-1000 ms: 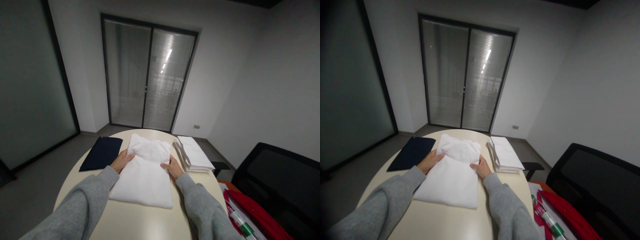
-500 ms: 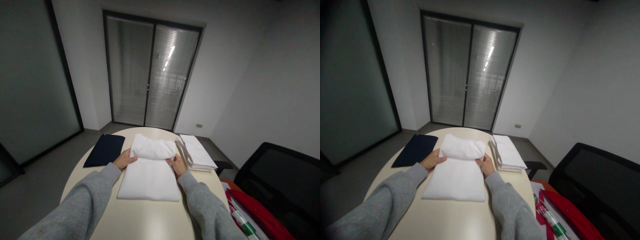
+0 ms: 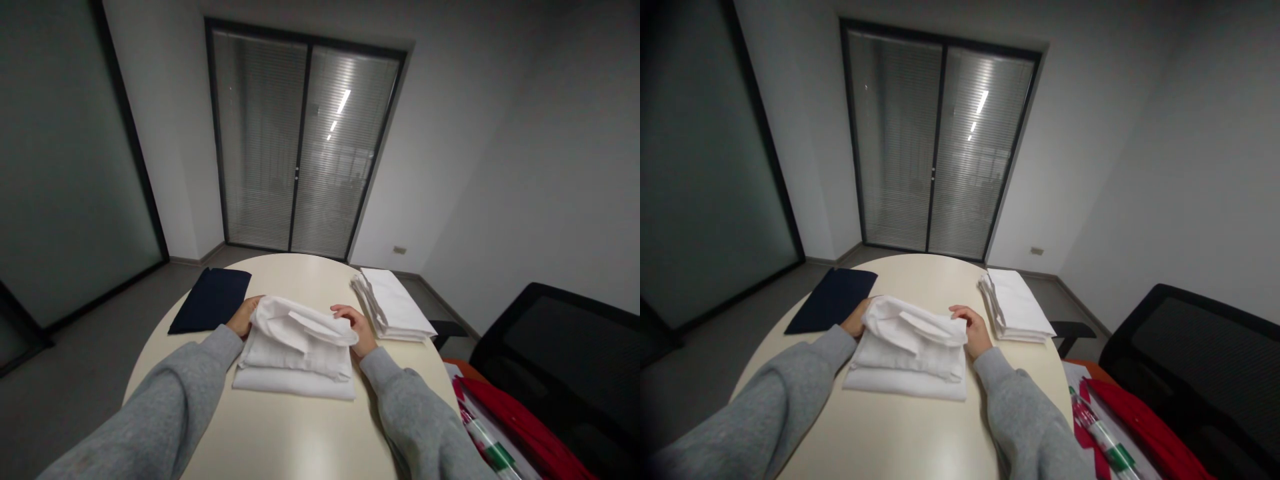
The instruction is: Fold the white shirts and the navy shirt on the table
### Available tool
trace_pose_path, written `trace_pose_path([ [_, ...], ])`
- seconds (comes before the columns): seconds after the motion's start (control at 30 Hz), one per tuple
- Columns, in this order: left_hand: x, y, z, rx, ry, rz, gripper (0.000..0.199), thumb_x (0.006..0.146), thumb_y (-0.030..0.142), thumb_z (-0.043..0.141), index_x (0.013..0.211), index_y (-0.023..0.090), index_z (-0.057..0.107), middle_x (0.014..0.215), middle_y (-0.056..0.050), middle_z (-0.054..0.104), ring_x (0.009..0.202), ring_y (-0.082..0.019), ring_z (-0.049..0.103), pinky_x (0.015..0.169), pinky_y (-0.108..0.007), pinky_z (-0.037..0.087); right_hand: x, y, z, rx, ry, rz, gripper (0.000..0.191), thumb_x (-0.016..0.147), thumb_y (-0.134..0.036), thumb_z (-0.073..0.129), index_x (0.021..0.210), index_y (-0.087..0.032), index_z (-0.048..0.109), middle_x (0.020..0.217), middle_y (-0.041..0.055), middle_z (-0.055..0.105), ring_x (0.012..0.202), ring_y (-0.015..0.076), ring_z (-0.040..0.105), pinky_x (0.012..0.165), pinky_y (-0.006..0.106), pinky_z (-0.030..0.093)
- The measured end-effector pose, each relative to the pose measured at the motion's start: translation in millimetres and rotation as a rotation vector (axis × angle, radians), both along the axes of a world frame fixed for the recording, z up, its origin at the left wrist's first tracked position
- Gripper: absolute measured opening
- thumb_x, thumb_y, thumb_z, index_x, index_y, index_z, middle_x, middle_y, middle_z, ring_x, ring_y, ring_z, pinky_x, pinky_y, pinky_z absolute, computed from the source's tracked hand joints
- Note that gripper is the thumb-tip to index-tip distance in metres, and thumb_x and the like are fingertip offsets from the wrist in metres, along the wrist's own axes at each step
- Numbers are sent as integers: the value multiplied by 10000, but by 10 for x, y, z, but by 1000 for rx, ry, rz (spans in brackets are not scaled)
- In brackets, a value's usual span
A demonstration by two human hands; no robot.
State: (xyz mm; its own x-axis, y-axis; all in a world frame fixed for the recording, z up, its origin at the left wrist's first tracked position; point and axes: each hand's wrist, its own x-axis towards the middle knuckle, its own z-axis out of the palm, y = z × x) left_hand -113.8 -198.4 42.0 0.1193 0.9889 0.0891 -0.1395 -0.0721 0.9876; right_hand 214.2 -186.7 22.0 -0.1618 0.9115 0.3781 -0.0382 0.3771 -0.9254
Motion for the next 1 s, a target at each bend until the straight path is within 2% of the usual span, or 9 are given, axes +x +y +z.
trace_pose_path([
  [0.13, 46, -4, 20, -3, 6, 20, 332, 557, 305, 886, 816, 138, 763, 748, -63, 762, 778, -260, 713, 710, -329, 546, -22, -32, -1, -16, -131, 71, 429, 696, -333, 829, 1095, -208, 731, 1023, 79, 771, 899, 227, 710, 826, 352, 571],
  [0.33, 31, 10, -34, 59, 105, -28, 429, 630, 345, 829, 1013, 153, 821, 1101, -124, 790, 1066, -315, 699, 949, -382, 507, 14, -9, -45, 70, -273, 69, 263, 745, -314, 757, 975, -187, 760, 956, 76, 786, 888, 239, 725, 820, 357, 574],
  [0.5, -59, 106, -139, 192, 238, -88, 322, 641, 447, 879, 681, 151, 759, 1001, -155, 777, 948, -291, 693, 915, -402, 505, 42, 6, -88, 128, -322, 52, 255, 762, -330, 741, 973, -186, 752, 950, 71, 786, 895, 242, 727, 810, 353, 572],
  [0.63, -91, 174, -190, 296, 295, -74, 514, 617, 525, 887, 463, 186, 533, 1013, -180, 764, 952, -286, 674, 921, -415, 497, 72, 44, -114, 184, -410, 38, 249, 771, -310, 714, 985, -190, 753, 958, 70, 786, 893, 246, 726, 838, 371, 564],
  [0.7, -109, 154, -180, 348, 430, -51, 405, 702, 504, 820, 544, 187, 625, 1082, -173, 759, 1016, -291, 655, 975, -436, 475, 111, 42, -86, 222, -468, 29, 223, 770, -284, 714, 971, -201, 762, 985, 81, 784, 944, 258, 711, 909, 404, 541],
  [0.77, -141, 72, -140, 438, 606, -3, 218, 756, 414, 770, 797, 200, 776, 1199, -151, 735, 1123, -297, 618, 1059, -457, 427, 170, 0, -20, 331, -595, 11, 253, 796, -256, 705, 1038, -212, 767, 1104, 114, 766, 1062, 281, 671, 990, 447, 496],
  [0.87, -202, -152, -46, 509, 712, 16, 433, 764, 301, 748, 1193, 246, 766, 1344, -119, 665, 1252, -295, 560, 1119, -444, 396, 254, -135, 105, 581, -850, -7, 396, 876, -225, 643, 1267, -232, 703, 1311, 141, 688, 1199, 302, 589, 1036, 486, 441],
  [0.93, -225, -325, 22, 381, 625, -3, 489, 777, 319, 753, 1258, 240, 724, 1346, -121, 648, 1129, -268, 631, 992, -393, 501, 270, -233, 163, 673, -920, 16, 427, 915, -230, 608, 1338, -251, 663, 1332, 132, 675, 1201, 302, 576, 1028, 482, 430],
  [1.0, -219, -476, 92, 97, 427, -19, 532, 802, 424, 765, 1290, 236, 666, 1287, -119, 657, 842, -198, 682, 752, -328, 565, 244, -299, 181, 683, -895, 58, 407, 936, -273, 600, 1339, -263, 661, 1292, 119, 694, 1163, 294, 590, 1009, 467, 435],
])
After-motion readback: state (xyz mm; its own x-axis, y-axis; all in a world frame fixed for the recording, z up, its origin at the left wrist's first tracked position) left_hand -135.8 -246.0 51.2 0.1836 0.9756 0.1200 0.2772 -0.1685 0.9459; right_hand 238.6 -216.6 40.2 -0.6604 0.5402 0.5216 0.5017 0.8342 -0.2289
